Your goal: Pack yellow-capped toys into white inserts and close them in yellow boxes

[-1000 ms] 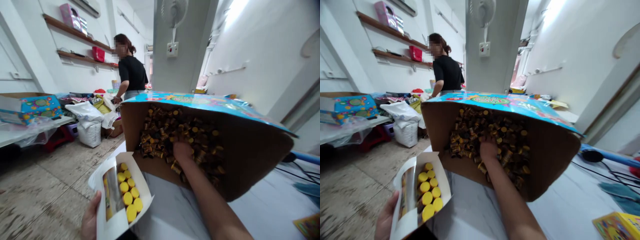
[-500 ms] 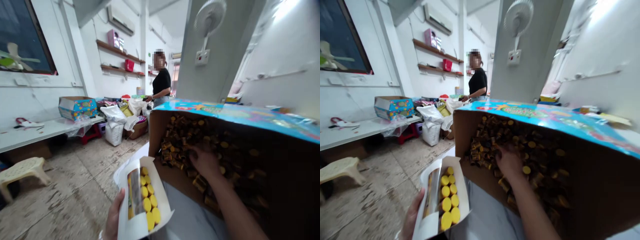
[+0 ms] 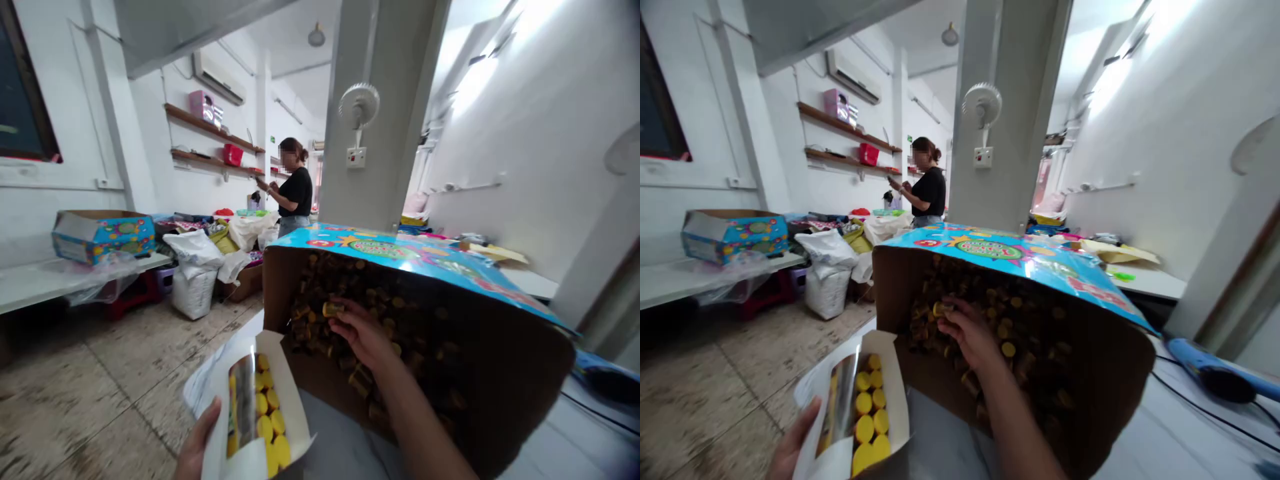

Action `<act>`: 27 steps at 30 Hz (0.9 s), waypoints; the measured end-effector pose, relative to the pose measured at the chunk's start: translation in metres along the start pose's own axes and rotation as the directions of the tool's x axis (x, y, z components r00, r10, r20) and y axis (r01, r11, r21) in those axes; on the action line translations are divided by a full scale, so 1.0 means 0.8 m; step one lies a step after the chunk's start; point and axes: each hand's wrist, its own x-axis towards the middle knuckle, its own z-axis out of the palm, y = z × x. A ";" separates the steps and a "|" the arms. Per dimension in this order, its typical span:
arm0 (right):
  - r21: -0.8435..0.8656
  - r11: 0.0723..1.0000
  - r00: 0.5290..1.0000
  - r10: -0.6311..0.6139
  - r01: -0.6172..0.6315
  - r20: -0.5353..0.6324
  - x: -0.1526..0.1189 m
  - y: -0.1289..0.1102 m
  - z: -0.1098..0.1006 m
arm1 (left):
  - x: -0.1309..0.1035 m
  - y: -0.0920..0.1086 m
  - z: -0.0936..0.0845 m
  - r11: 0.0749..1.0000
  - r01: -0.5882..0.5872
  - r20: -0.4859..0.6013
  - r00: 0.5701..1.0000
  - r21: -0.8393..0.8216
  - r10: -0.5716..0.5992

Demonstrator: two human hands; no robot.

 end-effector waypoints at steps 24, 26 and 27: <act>-0.164 0.981 0.975 0.132 -0.102 0.181 -0.025 0.059 0.063 | 0.022 -0.019 0.013 0.991 -0.018 0.298 0.953 -0.134 0.057; -0.292 0.956 0.989 0.041 0.003 0.144 -0.033 0.066 0.074 | 0.021 -0.016 0.017 0.993 -0.006 0.328 0.944 -0.116 0.044; -0.381 0.922 0.991 -0.017 0.065 0.130 -0.037 0.069 0.079 | 0.020 -0.015 0.018 0.995 0.009 0.336 0.942 -0.100 0.026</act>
